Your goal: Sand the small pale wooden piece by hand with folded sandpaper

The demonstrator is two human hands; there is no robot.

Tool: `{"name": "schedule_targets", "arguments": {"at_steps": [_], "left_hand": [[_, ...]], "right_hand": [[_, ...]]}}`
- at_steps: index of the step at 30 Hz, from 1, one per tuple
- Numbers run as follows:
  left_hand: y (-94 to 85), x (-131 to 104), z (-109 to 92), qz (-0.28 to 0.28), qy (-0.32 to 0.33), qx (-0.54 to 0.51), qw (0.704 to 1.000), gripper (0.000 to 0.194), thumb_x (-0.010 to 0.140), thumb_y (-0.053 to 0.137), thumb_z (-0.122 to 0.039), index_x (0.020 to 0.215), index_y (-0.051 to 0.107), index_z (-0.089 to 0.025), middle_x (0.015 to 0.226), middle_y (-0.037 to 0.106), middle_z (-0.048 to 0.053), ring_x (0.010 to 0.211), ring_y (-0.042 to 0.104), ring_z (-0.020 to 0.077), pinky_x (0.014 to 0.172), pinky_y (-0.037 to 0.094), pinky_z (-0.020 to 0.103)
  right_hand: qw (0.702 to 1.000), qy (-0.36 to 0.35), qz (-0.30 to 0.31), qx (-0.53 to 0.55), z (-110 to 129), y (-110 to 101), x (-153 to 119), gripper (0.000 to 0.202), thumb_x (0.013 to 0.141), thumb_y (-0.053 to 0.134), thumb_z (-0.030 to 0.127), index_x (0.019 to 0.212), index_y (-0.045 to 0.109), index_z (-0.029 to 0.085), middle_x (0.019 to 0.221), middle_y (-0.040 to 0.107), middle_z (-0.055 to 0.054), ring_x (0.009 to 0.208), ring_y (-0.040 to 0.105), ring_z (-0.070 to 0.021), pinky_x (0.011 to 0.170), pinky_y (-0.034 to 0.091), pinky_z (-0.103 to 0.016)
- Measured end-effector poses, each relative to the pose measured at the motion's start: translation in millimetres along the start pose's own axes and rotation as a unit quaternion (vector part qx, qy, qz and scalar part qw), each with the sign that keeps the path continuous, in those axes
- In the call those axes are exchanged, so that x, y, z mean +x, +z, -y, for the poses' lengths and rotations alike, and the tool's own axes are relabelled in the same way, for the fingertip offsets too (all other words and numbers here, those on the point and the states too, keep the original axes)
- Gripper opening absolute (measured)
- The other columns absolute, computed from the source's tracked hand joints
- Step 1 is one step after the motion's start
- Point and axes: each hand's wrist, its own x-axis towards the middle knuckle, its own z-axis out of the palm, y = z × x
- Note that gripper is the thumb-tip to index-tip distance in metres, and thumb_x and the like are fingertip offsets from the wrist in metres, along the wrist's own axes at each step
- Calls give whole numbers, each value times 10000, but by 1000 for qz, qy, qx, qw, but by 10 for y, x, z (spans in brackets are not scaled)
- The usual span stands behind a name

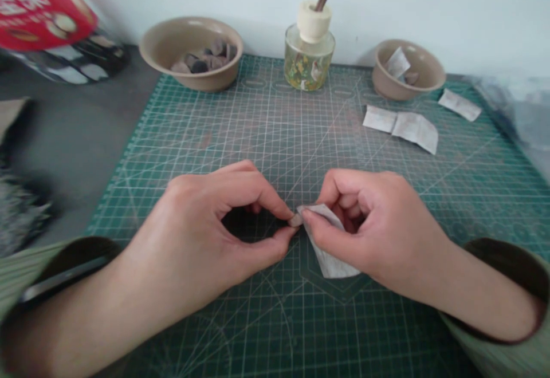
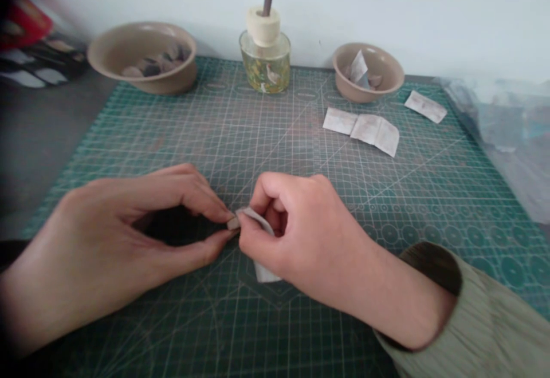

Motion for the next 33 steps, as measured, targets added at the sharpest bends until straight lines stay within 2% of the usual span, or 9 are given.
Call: {"name": "schedule_targets", "arguments": {"at_steps": [12,15,33], "left_hand": [[13,12,0,1,5,5,1000,94,1043,916,-239,1013,924,-328,984,914,-60,839,826,170,759,629,318],[15,2,12,3,1,-7,1000,86,1034,926,-253,991,925,-327,966,904,-62,835,824,163,751,617,311],[-10,8,6,6,2,-2,1000,78,1051,935,-266,1033,941,-341,1004,925,-65,851,831,170,767,624,316]], "right_hand": [[1000,-8,-4,-14,10,13,16,306,954,863,166,763,652,277,570,583,107,467,486,-97,568,409,-300],[1000,-4,7,-13,4,11,7,308,966,868,172,763,661,275,567,584,107,464,490,-95,552,396,-296],[1000,-1,-10,-16,-8,-7,17,321,971,862,198,762,633,281,583,591,88,516,526,-118,577,392,-319]]}}
